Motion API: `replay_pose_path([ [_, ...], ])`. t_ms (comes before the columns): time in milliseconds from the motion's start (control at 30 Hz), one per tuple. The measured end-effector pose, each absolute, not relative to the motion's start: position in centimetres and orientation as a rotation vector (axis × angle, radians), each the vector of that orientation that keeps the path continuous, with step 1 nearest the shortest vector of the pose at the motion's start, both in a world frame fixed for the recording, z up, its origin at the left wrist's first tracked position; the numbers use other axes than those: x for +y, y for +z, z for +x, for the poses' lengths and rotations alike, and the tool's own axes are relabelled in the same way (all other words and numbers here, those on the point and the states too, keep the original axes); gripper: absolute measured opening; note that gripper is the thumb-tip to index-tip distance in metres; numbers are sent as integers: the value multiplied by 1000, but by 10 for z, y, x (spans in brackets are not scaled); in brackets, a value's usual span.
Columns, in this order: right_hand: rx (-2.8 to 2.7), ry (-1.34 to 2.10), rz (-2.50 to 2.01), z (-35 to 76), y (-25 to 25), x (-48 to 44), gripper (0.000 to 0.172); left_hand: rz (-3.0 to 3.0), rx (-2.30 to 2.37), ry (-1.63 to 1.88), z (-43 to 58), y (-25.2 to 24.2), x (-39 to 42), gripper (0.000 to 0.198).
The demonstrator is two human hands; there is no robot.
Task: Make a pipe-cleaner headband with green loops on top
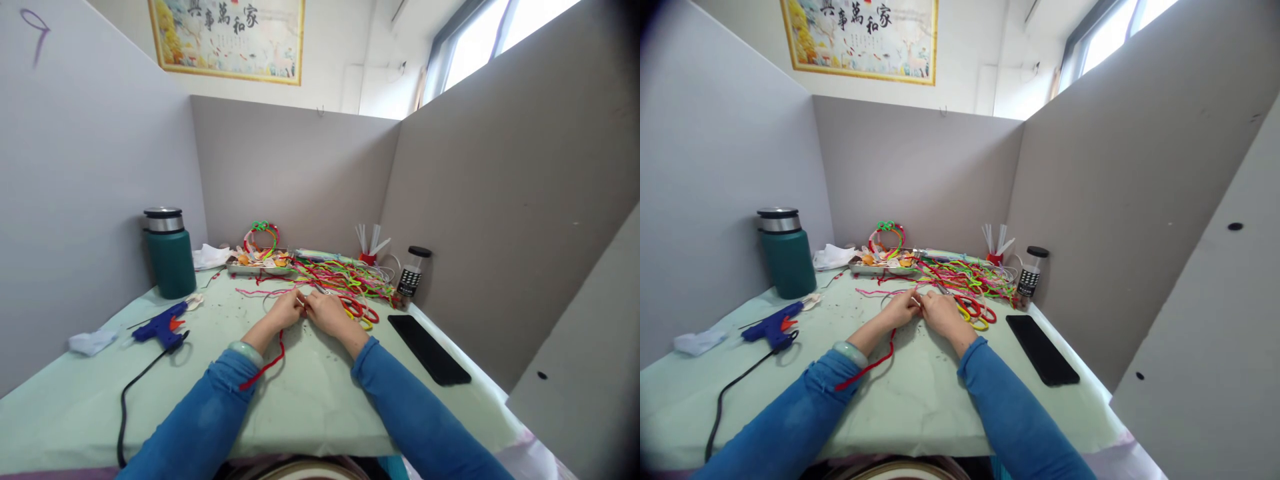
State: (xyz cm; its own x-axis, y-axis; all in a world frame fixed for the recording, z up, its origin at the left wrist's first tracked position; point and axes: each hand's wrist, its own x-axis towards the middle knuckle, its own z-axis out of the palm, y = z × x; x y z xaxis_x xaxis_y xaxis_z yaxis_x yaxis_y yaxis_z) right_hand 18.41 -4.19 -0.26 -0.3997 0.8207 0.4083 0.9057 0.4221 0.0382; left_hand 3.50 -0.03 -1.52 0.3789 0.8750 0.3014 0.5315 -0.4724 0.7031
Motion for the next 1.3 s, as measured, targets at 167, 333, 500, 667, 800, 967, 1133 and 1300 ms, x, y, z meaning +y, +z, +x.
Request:
replay_pose_path([
  [167, -2074, -124, -1439, 185, -9, -34, 18, 1844, 1149, 917, 37, -6, -7, 16],
  [333, -1705, 587, -1295, 182, -12, -26, 19, 1698, 946, 957, 36, 1, -15, 13],
  [500, -1708, 695, -1234, 187, -13, -22, 18, 1685, 992, 954, 36, -1, -12, 18],
  [667, -1958, 294, -1254, 193, -15, -23, 17, 1864, 1166, 944, 36, -7, -7, 17],
  [800, -2126, 36, -1330, 194, -10, -30, 15, 2123, 1209, 951, 35, -8, -6, 19],
  [967, -2263, -180, -1457, 193, -3, -36, 17, 2307, 1239, 966, 35, -11, -5, 18],
  [1133, -2364, -337, -1498, 187, -1, -39, 22, 2373, 1217, 945, 34, -16, -3, 17],
  [1300, -2367, -374, -1523, 183, -5, -39, 22, 2457, 1250, 899, 33, -18, -2, 17],
])
